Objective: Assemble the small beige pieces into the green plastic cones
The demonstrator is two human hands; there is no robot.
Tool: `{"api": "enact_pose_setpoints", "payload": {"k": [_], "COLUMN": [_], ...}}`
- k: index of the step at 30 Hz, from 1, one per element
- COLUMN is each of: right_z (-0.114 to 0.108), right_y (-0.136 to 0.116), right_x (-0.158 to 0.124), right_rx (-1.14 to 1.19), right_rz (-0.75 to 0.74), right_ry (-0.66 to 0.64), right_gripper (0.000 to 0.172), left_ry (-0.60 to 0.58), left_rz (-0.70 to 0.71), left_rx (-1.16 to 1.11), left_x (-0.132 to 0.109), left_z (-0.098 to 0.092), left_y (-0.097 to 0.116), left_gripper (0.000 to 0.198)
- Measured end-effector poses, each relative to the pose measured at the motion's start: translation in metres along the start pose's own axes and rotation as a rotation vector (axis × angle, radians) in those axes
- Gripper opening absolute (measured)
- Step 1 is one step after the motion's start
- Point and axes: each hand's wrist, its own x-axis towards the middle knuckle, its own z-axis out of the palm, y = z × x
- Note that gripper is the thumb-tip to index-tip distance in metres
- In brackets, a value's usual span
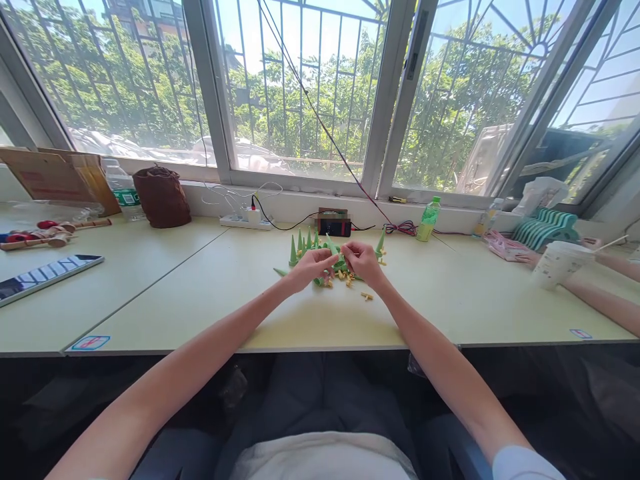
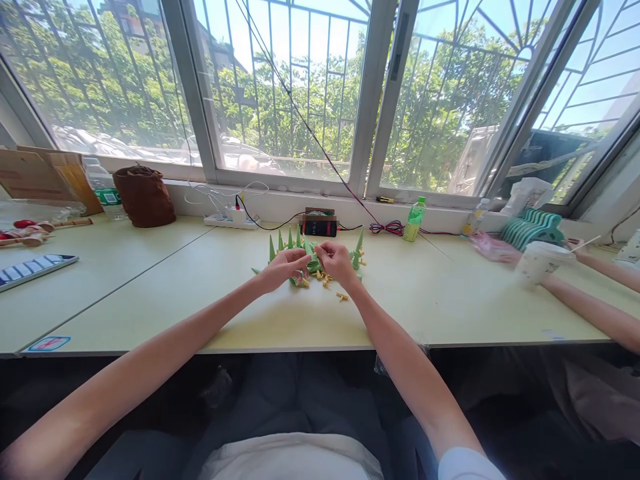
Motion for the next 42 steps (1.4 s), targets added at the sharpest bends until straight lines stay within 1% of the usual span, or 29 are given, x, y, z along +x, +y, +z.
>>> {"api": "enact_pose_setpoints", "payload": {"k": [4, 9, 12, 16, 20, 26, 31, 34, 37, 42], "right_z": [-0.001, -0.001, 0.000, 0.002, 0.003, 0.004, 0.003, 0.003, 0.002, -0.002], "right_y": [0.002, 0.002, 0.000, -0.004, -0.006, -0.004, 0.000, 0.001, 0.000, -0.003], "right_x": [0.000, 0.001, 0.001, -0.002, -0.005, -0.007, -0.006, -0.006, -0.005, -0.002], "right_rx": [-0.044, -0.075, -0.101, -0.125, -0.209, -0.348, -0.419, -0.423, -0.416, -0.426], "right_rz": [0.000, -0.011, -0.019, -0.053, -0.134, -0.251, -0.302, -0.309, -0.281, -0.211], "right_ry": [0.009, 0.021, 0.026, 0.020, 0.020, -0.033, -0.072, -0.083, -0.078, -0.047], "right_gripper": [0.041, 0.042, 0.042, 0.040, 0.038, 0.031, 0.024, 0.024, 0.028, 0.034], "left_ry": [0.047, 0.090, 0.093, 0.087, 0.085, 0.098, 0.075, 0.063, 0.074, 0.140], "left_rz": [0.103, 0.135, 0.163, 0.173, 0.159, 0.156, 0.147, 0.137, 0.132, 0.102], "left_rx": [0.192, 0.286, 0.284, 0.214, 0.160, 0.183, 0.210, 0.231, 0.255, 0.284], "left_x": [-0.001, 0.002, 0.004, 0.004, 0.005, 0.005, 0.006, 0.006, 0.006, 0.006], "left_z": [0.001, 0.000, -0.001, -0.001, -0.001, -0.003, -0.004, -0.005, -0.005, -0.004], "left_y": [-0.003, -0.010, -0.011, -0.009, -0.007, -0.009, -0.012, -0.012, -0.012, -0.012], "left_gripper": [0.042, 0.038, 0.038, 0.043, 0.043, 0.044, 0.043, 0.042, 0.040, 0.035]}}
